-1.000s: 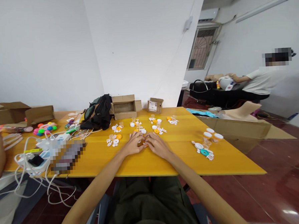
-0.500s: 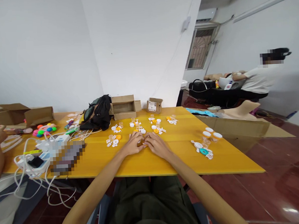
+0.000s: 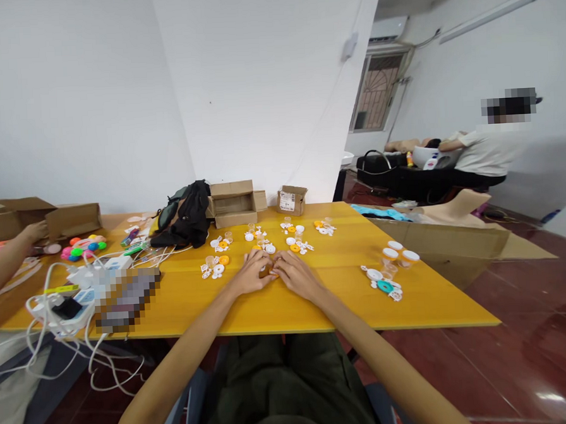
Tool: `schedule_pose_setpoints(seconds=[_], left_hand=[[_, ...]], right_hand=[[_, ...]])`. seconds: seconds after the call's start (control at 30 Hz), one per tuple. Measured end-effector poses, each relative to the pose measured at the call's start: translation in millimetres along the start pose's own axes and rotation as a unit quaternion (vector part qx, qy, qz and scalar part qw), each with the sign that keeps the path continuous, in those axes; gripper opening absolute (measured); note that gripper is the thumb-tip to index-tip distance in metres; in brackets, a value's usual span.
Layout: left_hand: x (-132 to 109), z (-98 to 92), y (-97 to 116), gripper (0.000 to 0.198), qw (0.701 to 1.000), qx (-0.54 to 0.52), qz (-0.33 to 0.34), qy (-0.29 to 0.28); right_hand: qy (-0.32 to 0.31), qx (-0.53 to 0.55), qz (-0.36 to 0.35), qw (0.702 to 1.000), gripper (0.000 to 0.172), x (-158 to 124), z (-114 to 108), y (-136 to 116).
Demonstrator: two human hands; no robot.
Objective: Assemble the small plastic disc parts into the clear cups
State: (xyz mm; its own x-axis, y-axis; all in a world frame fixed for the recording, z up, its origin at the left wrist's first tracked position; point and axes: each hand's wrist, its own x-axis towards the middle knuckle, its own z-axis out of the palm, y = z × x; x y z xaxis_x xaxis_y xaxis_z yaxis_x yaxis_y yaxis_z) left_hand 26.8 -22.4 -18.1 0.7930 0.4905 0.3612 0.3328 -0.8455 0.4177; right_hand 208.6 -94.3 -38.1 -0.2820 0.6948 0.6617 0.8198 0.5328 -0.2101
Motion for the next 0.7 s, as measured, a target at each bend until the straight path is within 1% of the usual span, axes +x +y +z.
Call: schedule_pose_setpoints(seconds=[0.27,0.43,0.57,0.7], left_hand=[[0,1.8,-3,0.015,1.000,0.002,0.007,0.003],[-2,-1.3,-1,0.021,1.000,0.005,0.010,0.005],[-5,-7.0,0,0.028,0.999,0.034,0.000,0.004],[-8,-13.2,-5,0.030,0.997,0.074,-0.029,0.022]], right_hand=[[0.024,0.020,0.009,0.999,0.021,-1,1,1],[0.034,0.031,0.024,0.999,0.022,-3,-2,1],[0.034,0.042,0.053,0.997,0.020,-7,-8,1],[0.016,0.052,0.096,0.994,0.016,-12,-14,-1]])
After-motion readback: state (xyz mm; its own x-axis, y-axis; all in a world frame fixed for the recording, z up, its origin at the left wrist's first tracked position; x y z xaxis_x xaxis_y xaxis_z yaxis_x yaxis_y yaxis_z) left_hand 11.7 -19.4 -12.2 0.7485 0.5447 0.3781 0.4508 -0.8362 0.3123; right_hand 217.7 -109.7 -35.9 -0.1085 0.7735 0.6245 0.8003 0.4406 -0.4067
